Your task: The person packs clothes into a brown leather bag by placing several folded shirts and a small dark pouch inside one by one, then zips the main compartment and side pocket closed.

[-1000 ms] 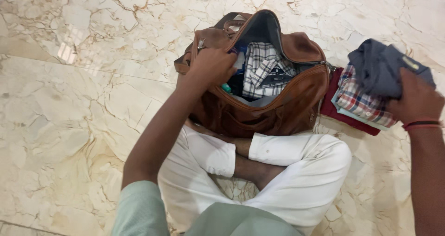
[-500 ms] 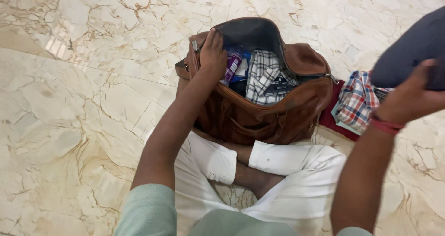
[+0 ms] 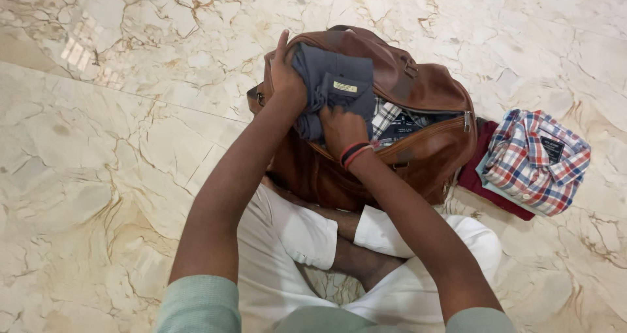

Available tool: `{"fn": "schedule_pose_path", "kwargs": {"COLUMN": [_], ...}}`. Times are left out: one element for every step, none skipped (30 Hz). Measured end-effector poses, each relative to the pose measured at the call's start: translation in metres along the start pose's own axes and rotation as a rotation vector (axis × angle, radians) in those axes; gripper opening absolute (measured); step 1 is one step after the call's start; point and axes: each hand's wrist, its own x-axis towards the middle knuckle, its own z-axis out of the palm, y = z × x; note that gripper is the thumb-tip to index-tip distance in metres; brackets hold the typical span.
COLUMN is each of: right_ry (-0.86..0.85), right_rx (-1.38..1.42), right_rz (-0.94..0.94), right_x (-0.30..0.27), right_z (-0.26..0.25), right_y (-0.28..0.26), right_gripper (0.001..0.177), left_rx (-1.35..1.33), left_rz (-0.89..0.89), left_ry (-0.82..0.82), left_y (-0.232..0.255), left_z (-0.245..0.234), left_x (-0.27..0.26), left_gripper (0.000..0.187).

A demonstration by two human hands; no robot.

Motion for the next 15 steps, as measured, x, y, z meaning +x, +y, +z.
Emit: {"fn": "schedule_pose_path", "kwargs": {"right_ry": [-0.01, -0.009, -0.008, -0.043, -0.078, -0.112, -0.165, -0.218, -0.271, -0.205, -0.139, -0.075, -0.004, 0.074, 0.151], "right_rx": [-0.007, -0.013, -0.019, -0.032, -0.045, -0.06, -0.067, -0.074, -0.08, -0.032, 0.017, 0.067, 0.041, 0.016, -0.009], "right_rz": [-0.037, -0.07, -0.104, -0.131, -0.158, -0.186, -0.202, -0.219, -0.237, -0.2, -0.163, -0.122, -0.088, -0.056, -0.023], "right_x": [-0.001, 0.001, 0.002, 0.002, 0.002, 0.003, 0.003, 0.004, 0.004, 0.004, 0.004, 0.004, 0.007, 0.017, 0.027], "right_z": [-0.003, -0.008, -0.014, -0.018, -0.023, -0.028, -0.033, -0.036, -0.038, -0.038, -0.035, -0.029, -0.02, -0.011, -0.004], "right_y": [0.0, 0.002, 0.003, 0.002, -0.001, -0.003, -0.007, -0.011, -0.014, -0.013, -0.012, -0.01, -0.009, -0.009, -0.008], "right_gripper": [0.036, 0.043, 0.05, 0.046, 0.042, 0.038, 0.039, 0.041, 0.043, 0.046, 0.048, 0.051, 0.049, 0.049, 0.049], "left_rx": [-0.076, -0.101, -0.109, -0.083, -0.102, -0.121, -0.14, -0.25, -0.359, -0.472, -0.546, -0.62, -0.693, -0.749, -0.804], "left_rz": [0.031, 0.027, 0.004, -0.013, -0.036, -0.061, -0.086, -0.083, -0.079, -0.078, -0.112, -0.144, -0.176, -0.191, -0.206], "left_ry": [-0.031, -0.048, -0.049, -0.043, 0.006, 0.056, 0.105, 0.137, 0.169, 0.196, 0.285, 0.375, 0.465, 0.531, 0.598], "left_y": [-0.005, -0.011, -0.017, -0.016, -0.016, -0.018, -0.018, -0.019, -0.018, -0.017, -0.017, -0.017, -0.014, -0.012, -0.009], "left_z": [-0.008, -0.015, -0.019, -0.021, -0.019, -0.016, -0.016, -0.018, -0.02, -0.021, -0.021, -0.02, -0.019, -0.019, -0.021], "left_x": [-0.009, -0.015, -0.019, -0.023, -0.026, -0.028, -0.028, -0.028, -0.028, -0.028, -0.026, -0.022, -0.021, -0.019, -0.018], "left_gripper": [0.07, 0.072, 0.075, 0.074, 0.073, 0.071, 0.07, 0.072, 0.075, 0.078, 0.076, 0.074, 0.072, 0.072, 0.072]}}
